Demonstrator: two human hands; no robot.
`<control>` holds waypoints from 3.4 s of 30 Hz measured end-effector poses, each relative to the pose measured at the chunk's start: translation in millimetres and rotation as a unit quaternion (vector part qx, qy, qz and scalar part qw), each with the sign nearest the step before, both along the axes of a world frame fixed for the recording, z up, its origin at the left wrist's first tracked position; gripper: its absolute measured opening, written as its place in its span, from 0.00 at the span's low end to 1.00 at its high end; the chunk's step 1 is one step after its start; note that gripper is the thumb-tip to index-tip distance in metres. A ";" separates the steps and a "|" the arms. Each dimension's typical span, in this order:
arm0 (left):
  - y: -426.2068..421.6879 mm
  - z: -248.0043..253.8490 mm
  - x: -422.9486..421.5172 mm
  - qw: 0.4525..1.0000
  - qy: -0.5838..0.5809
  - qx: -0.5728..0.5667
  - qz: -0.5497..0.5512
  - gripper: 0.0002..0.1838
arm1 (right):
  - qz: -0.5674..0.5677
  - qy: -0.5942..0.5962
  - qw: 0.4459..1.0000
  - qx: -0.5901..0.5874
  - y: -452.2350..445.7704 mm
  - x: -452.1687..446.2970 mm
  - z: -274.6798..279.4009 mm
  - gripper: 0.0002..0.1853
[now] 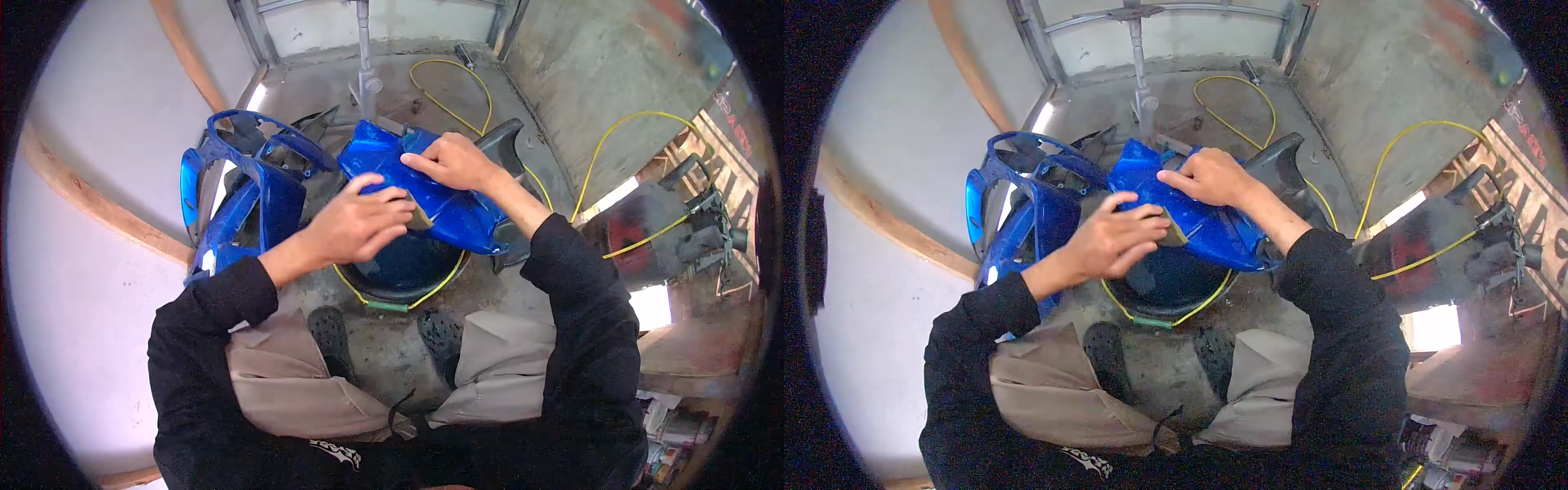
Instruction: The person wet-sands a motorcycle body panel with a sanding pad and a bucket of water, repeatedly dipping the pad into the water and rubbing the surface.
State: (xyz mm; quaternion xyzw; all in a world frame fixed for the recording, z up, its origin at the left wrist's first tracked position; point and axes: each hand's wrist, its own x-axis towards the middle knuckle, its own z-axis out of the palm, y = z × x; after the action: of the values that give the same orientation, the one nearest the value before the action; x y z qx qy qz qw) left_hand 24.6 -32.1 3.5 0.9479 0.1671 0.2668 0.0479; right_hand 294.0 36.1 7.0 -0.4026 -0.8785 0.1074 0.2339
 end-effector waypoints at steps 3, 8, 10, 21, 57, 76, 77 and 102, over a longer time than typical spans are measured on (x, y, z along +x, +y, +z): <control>24.4 6.4 -3.5 0.990 0.027 -0.060 0.126 0.16 | 0.005 0.013 1.000 0.007 -0.7 0.8 0.6 0.34; -2.0 -6.5 9.7 0.994 0.029 -0.003 -0.103 0.17 | -0.002 -0.018 1.000 0.006 0.7 0.1 1.0 0.33; 18.2 -8.2 0.6 0.998 -0.005 -0.014 -0.054 0.16 | 0.008 -0.008 1.000 0.009 -1.6 -2.6 -2.0 0.34; 33.4 8.4 -6.1 0.987 0.046 -0.151 0.009 0.17 | 0.002 -0.002 1.000 0.020 -3.2 -3.7 -2.9 0.36; 78.4 -39.7 -52.6 0.790 0.252 -0.555 0.069 0.16 | -0.087 -0.051 0.994 0.030 17.1 23.9 -7.6 0.28; 132.1 -279.9 18.8 0.885 0.444 -0.105 0.089 0.13 | -0.106 -0.017 0.994 0.013 20.3 23.3 -12.1 0.27; 131.7 -275.5 21.4 0.883 0.450 -0.099 0.090 0.13 | -0.105 -0.013 0.994 0.015 19.4 22.8 -12.1 0.27; 131.8 -267.7 39.0 0.791 0.556 -0.247 0.070 0.18 | -0.117 -0.021 0.993 0.016 14.5 19.9 -9.7 0.27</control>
State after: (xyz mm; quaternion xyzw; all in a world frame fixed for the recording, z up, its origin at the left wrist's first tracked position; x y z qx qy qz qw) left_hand 63.6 99.7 -264.2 0.8743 0.2907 -0.3538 0.1609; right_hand 313.8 50.6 -2.7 -0.5006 -0.8318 0.0570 0.2328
